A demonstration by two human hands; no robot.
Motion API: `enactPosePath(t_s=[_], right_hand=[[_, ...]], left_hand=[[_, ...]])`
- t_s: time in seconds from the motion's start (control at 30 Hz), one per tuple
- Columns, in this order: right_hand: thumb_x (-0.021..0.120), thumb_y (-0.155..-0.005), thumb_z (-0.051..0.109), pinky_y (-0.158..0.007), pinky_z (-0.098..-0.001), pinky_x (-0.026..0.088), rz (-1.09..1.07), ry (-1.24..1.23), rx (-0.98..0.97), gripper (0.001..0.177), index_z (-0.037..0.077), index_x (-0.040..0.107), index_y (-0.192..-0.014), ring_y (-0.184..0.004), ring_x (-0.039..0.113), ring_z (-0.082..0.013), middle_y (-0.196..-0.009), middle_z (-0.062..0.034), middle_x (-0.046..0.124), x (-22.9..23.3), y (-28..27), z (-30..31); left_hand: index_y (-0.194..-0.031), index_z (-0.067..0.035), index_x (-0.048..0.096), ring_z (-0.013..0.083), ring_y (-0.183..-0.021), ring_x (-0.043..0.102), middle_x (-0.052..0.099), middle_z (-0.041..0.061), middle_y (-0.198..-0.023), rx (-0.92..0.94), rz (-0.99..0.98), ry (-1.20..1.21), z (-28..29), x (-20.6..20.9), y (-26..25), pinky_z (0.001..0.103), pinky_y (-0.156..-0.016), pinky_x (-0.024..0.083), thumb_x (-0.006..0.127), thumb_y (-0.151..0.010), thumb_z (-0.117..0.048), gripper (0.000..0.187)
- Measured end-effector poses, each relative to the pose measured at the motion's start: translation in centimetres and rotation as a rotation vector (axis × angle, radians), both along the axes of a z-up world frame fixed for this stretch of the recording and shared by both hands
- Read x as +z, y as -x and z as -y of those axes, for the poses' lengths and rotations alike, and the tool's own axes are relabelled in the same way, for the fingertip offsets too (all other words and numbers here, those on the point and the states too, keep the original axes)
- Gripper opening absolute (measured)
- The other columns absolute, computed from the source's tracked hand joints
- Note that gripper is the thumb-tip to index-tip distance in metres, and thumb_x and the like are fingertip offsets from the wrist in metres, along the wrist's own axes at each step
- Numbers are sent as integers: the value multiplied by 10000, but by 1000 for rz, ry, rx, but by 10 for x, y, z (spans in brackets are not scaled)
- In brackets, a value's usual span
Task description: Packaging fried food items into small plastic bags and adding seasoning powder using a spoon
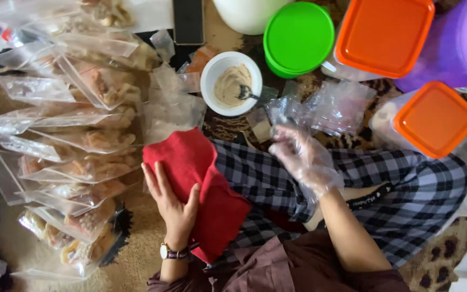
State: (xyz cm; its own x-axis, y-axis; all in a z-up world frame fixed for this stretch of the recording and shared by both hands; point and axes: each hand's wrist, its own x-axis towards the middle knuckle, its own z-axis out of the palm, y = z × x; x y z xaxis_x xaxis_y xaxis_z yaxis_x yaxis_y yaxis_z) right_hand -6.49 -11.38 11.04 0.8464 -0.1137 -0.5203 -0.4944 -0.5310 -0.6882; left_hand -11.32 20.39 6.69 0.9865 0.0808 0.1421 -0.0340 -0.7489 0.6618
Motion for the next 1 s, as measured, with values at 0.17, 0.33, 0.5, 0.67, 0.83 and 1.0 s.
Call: enactPosePath(t_s=[0.17, 0.33, 0.5, 0.67, 0.83, 1.0], right_hand=[[787, -841, 518, -1062, -497, 518, 188, -201, 334, 547, 171, 726, -1259, -1249, 646, -329, -1262, -116, 723, 25, 5, -43], [738, -909, 359, -740, -422, 571, 944, 6, 372, 266, 133, 640, -1009, -893, 677, -312, -947, -101, 650, -46, 25, -89], [704, -930, 236, -733, -359, 582, 870, -169, 243, 85, 164, 667, -955, -860, 699, -262, -923, -52, 685, -16, 32, -83], [883, -785, 348, -915, -586, 574, 518, -225, 376, 627, 11, 641, -1255, -1062, 695, -478, -1135, -293, 711, 22, 20, -70], [803, -834, 331, -874, -505, 523, 634, 39, 382, 519, 182, 619, -1295, -959, 676, -357, -970, -93, 704, -29, 36, -108], [835, -830, 434, -831, -463, 468, 668, 238, 557, 684, 180, 508, -1375, -809, 611, -303, -839, -34, 636, -37, 43, -113]], left_hand=[[-1574, -134, 429, 519, -1534, 67, 148, 252, -1686, -41, 54, 20, 2, -1, -10, 654, -1204, 147, 663, -989, -264, 643], [-1489, -170, 562, 447, -1547, 150, 309, 158, -1666, 10, 129, 19, -5, -14, -22, 593, -1222, 193, 560, -1060, -155, 429], [-1509, -165, 542, 471, -1525, 221, 342, 152, -1656, -2, 146, 78, 5, 4, -47, 654, -1190, 206, 468, -1113, -226, 408], [-1661, -191, 273, 352, -1591, 91, 138, 104, -1728, -27, 168, 124, 12, 16, -54, 726, -1180, 111, 588, -1081, -243, 662], [-1644, -116, 244, 361, -1606, 75, 143, 148, -1722, 57, 282, 109, 9, 17, -5, 618, -1299, 87, 584, -1084, -221, 664], [-1602, -79, 239, 348, -1587, 152, 183, 202, -1693, 190, 22, 271, -9, -34, 70, 506, -1290, 154, 471, -1065, -249, 610]])
